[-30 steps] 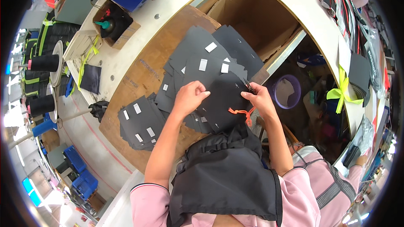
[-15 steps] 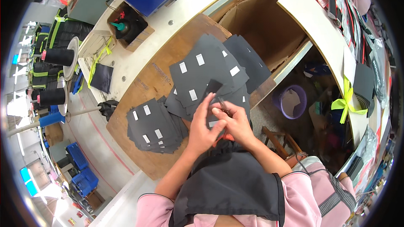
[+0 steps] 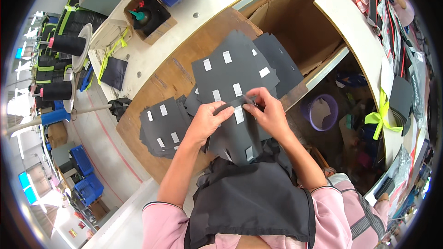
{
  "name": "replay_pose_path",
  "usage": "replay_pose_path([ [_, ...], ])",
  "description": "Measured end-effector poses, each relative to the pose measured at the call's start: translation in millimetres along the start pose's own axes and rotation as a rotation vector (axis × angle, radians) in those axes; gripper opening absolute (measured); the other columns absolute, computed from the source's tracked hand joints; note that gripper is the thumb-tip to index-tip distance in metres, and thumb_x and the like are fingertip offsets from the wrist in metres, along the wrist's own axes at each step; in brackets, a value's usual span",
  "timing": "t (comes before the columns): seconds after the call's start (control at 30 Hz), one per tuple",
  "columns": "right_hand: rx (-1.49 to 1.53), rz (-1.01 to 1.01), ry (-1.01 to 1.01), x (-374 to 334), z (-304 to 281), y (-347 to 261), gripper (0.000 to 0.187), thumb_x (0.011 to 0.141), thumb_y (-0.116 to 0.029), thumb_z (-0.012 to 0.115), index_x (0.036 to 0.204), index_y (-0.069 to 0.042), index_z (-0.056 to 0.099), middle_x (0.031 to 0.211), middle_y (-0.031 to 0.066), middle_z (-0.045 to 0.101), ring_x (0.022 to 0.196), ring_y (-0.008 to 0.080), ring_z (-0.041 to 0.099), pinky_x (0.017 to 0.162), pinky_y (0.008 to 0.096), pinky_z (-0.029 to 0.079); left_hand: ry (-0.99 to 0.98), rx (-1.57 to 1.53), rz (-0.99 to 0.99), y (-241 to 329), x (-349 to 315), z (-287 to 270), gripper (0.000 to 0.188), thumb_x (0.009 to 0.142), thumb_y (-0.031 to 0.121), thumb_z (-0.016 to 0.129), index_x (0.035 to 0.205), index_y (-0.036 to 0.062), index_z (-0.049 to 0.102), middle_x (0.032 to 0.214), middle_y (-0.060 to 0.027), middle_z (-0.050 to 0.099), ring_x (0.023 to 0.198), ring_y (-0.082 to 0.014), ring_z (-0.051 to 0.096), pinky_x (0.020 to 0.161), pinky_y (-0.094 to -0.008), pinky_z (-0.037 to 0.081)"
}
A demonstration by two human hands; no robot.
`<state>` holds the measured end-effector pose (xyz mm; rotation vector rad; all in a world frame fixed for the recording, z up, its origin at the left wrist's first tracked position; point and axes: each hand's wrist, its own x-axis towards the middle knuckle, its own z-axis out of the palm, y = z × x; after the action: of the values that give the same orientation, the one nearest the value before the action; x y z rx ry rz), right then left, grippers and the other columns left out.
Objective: Clean fabric pieces by removing excess threads or markers.
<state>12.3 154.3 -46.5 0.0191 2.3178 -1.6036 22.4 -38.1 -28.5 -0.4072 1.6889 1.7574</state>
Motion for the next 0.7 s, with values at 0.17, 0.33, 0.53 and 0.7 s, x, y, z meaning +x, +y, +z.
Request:
replay_pose_path([
  [0.17, -0.173, -0.299, 0.212, -28.5, -4.8, 2.4, 0.028, 0.075, -0.008, 0.069, 0.1, -0.006, 0.056, 0.084, 0.0082, 0.056, 0.067, 0.0241, 0.058, 0.059, 0.0338, 0.046, -0.014, -0.073, 0.044, -0.3, 2.7, 8.6, 0.023, 0.088, 0.022, 0.062, 0.098, 0.0011, 0.064, 0.085, 0.0026, 0.061, 0.079, -0.0056, 0.052, 0.074, -0.0224, 0.043],
  [0.33, -0.325, -0.477, 0.115, -27.4, -15.3, 6.6, 0.03, 0.068, -0.005, 0.07, 0.096, -0.007, 0.059, 0.081, 0.0064, 0.054, 0.069, 0.0253, 0.056, 0.059, 0.0345, 0.045, -0.027, -0.083, 0.014, 3.0, 2.1, 10.2, 0.022, 0.088, 0.021, 0.061, 0.097, 0.0017, 0.064, 0.083, 0.0037, 0.059, 0.078, -0.0048, 0.05, 0.073, -0.021, 0.041],
  [0.53, -0.445, -0.602, 0.108, -25.2, -20.0, 1.0, 0.032, 0.065, -0.001, 0.072, 0.094, -0.007, 0.062, 0.08, 0.0075, 0.057, 0.063, 0.025, 0.055, 0.056, 0.0325, 0.045, -0.057, -0.049, 0.011, 1.9, 1.6, 9.5, 0.019, 0.088, 0.019, 0.059, 0.095, 0.0011, 0.064, 0.083, 0.0026, 0.059, 0.078, -0.0052, 0.05, 0.072, -0.0213, 0.042],
  [0.7, -0.346, -0.571, 0.24, -28.4, -21.1, 9.5, 0.033, 0.064, -0.002, 0.073, 0.094, -0.008, 0.062, 0.08, 0.0064, 0.058, 0.061, 0.0237, 0.053, 0.054, 0.032, 0.042, -0.041, -0.032, 0.018, 3.4, 0.8, 11.8, 0.018, 0.089, 0.017, 0.057, 0.093, 0.0005, 0.063, 0.083, 0.0012, 0.06, 0.076, -0.0059, 0.051, 0.07, -0.022, 0.043],
])
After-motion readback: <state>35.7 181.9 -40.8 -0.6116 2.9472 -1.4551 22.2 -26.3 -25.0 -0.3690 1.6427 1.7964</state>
